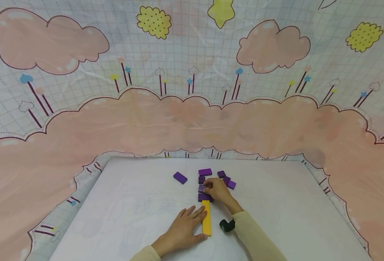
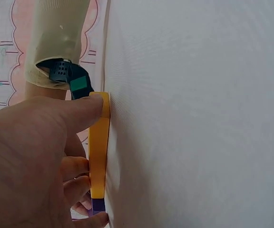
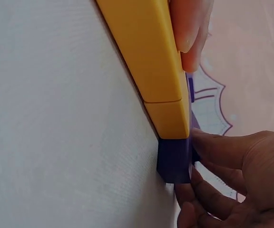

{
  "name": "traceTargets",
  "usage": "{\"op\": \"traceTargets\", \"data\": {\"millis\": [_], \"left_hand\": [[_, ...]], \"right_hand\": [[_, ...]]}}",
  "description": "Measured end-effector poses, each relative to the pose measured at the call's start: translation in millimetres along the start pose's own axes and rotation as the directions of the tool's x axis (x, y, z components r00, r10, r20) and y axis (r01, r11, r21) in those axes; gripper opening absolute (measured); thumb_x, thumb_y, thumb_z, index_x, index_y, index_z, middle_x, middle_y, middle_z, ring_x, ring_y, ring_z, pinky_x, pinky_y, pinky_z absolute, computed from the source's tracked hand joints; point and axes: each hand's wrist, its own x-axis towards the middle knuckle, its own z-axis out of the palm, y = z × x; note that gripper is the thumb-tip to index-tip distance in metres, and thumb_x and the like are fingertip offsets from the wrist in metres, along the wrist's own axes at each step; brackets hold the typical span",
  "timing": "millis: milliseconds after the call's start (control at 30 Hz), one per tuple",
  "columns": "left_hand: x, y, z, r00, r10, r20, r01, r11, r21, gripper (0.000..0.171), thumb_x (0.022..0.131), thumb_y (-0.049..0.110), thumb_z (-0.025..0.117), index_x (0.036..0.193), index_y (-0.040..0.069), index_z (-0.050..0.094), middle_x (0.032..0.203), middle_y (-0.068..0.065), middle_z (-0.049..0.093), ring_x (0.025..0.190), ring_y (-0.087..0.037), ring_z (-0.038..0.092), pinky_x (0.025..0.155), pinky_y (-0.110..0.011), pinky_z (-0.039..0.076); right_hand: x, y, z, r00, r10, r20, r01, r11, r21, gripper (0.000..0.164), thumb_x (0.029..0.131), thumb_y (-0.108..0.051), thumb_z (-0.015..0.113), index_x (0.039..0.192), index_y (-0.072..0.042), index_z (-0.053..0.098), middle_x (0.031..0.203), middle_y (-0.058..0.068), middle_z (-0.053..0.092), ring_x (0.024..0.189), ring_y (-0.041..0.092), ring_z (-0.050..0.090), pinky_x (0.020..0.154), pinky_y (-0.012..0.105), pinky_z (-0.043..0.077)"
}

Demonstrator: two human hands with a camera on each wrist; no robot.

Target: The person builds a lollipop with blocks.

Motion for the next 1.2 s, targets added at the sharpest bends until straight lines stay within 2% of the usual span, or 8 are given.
{"op": "traceTargets", "data": {"millis": [133,467,633,833,1200], "left_hand": [[0.5,-1.4,1.0,1.000,0.005,0.001,-0.005,1.000,-0.002,0.071,0.088,0.060,0.060,0.148,0.025,0.045,0.159,0.008,0.034,0.145,-0.032,0.036,0.115,-0.058,0.032],[1.5,-3.9,0.3,1.000,0.008,0.008,-0.008,1.000,-0.015,0.071,0.088,0.060,0.060,0.148,0.026,0.045,0.160,0.009,0.034,0.145,-0.031,0.036,0.115,-0.059,0.031],[2.6,-5.0,0.2,1.000,0.006,0.016,-0.005,1.000,-0.018,0.071,0.088,0.061,0.060,0.148,0.026,0.044,0.160,0.009,0.033,0.145,-0.031,0.036,0.116,-0.059,0.031],[2.6,-6.5,0.5,1.000,0.004,0.013,-0.004,1.000,-0.016,0.071,0.088,0.061,0.060,0.148,0.027,0.044,0.160,0.009,0.033,0.146,-0.031,0.036,0.116,-0.059,0.031],[4.3,-9.5,1.5,1.000,0.001,0.025,-0.001,1.000,-0.021,0.072,0.088,0.062,0.059,0.149,0.027,0.043,0.160,0.010,0.032,0.146,-0.030,0.035,0.116,-0.059,0.030]], "right_hand": [[-0.2,0.2,0.8,1.000,-0.013,-0.020,0.014,1.000,0.013,0.014,0.087,-0.011,0.073,0.100,-0.011,0.072,0.094,0.004,0.070,0.081,0.015,0.058,0.079,0.033,0.056],[-0.3,-1.4,1.6,0.997,0.013,-0.075,-0.005,0.995,0.104,0.007,0.091,-0.010,0.068,0.097,-0.010,0.071,0.091,0.004,0.069,0.079,0.015,0.058,0.077,0.032,0.055],[-1.6,-1.8,2.1,0.997,0.013,-0.073,-0.002,0.990,0.143,0.006,0.092,-0.009,0.067,0.097,-0.010,0.071,0.090,0.004,0.070,0.078,0.014,0.058,0.076,0.030,0.054],[-2.9,-0.2,3.3,0.997,-0.013,-0.072,0.024,0.989,0.149,0.006,0.091,-0.008,0.067,0.095,-0.010,0.071,0.091,0.004,0.072,0.081,0.014,0.061,0.079,0.035,0.055],[-0.2,1.1,5.8,0.998,-0.007,-0.058,0.016,0.988,0.154,0.007,0.092,-0.007,0.065,0.095,-0.010,0.071,0.093,0.004,0.073,0.083,0.015,0.062,0.084,0.038,0.056]]}}
